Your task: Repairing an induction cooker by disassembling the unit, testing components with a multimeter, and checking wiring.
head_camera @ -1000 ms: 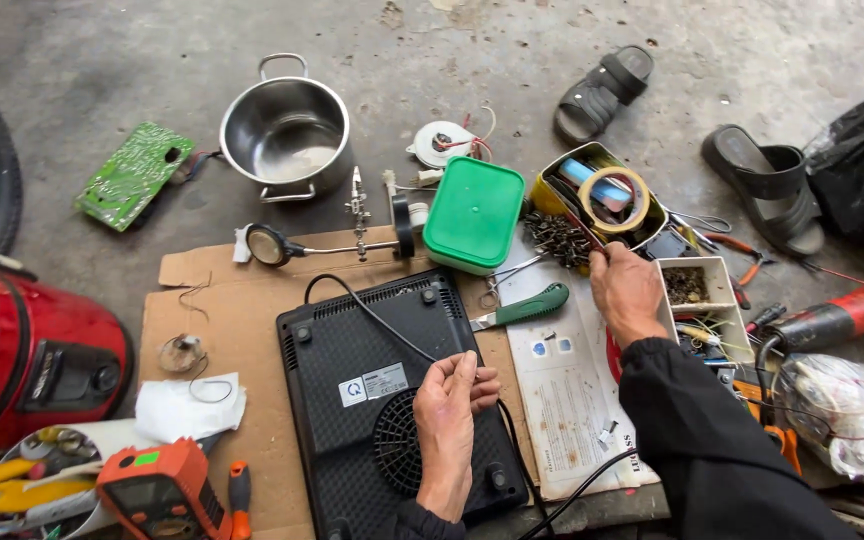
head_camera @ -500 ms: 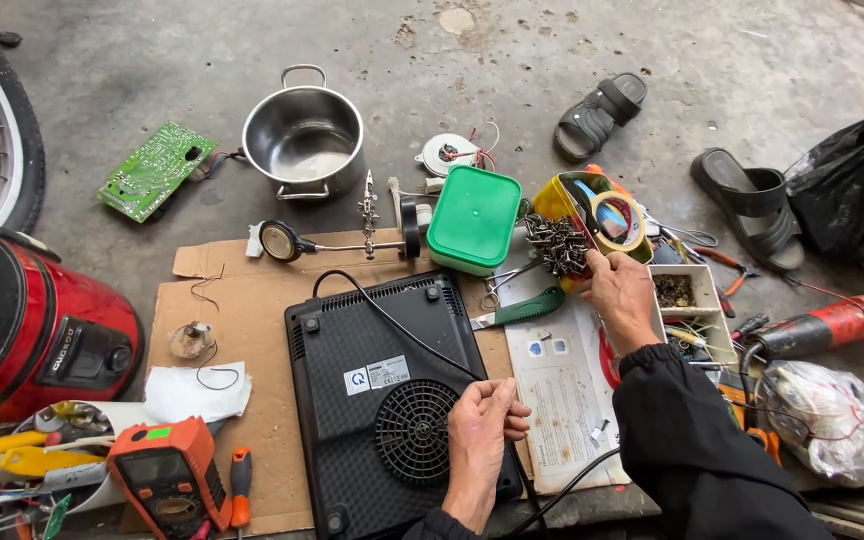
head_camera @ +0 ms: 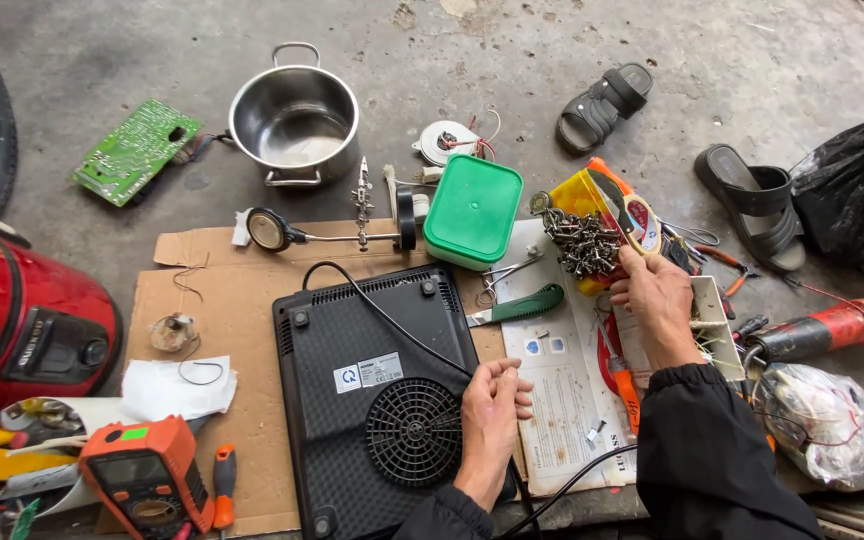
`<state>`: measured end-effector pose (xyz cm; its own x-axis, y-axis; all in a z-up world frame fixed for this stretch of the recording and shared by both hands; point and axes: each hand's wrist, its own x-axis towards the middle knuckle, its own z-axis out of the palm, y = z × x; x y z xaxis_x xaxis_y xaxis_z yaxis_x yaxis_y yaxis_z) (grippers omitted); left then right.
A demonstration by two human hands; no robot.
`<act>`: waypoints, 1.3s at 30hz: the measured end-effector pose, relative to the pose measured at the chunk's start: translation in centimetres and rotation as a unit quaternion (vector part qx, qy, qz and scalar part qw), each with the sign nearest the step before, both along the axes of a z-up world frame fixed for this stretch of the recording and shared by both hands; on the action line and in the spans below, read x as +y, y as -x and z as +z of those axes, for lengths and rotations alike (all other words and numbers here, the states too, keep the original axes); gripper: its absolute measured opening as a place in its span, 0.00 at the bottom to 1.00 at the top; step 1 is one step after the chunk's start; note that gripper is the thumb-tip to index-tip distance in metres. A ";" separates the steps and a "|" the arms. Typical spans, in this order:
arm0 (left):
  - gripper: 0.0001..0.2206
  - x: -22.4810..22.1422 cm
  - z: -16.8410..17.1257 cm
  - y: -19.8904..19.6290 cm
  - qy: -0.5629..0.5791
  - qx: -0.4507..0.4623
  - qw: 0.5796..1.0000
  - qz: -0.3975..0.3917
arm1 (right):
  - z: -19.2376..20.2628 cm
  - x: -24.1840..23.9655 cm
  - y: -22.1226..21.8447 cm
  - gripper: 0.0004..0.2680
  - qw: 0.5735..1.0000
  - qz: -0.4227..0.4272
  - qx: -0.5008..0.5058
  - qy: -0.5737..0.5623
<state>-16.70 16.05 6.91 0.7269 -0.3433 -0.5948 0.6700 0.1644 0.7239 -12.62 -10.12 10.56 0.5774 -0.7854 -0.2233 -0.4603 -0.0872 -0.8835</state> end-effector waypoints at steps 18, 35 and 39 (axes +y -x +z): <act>0.15 -12.7 -4.2 -7.8 -0.095 -0.223 0.970 -0.022 | -3.9 -5.1 -0.1 0.16 0.997 -0.058 -0.032 0.046; 0.23 -16.7 -5.6 -9.3 0.025 -0.173 0.985 0.005 | -4.1 -8.0 -0.3 0.16 0.995 -0.101 -0.020 -0.004; 0.25 -17.3 -5.1 -9.5 0.093 -0.133 0.987 0.005 | -4.3 -8.4 -0.3 0.16 0.994 -0.106 -0.019 -0.007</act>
<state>-7.16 -1.22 1.78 0.8527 -0.4205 -0.3101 0.4581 0.3162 0.8308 -12.34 -18.54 6.28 0.4072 -0.8875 -0.2158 -0.4329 0.0205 -0.9012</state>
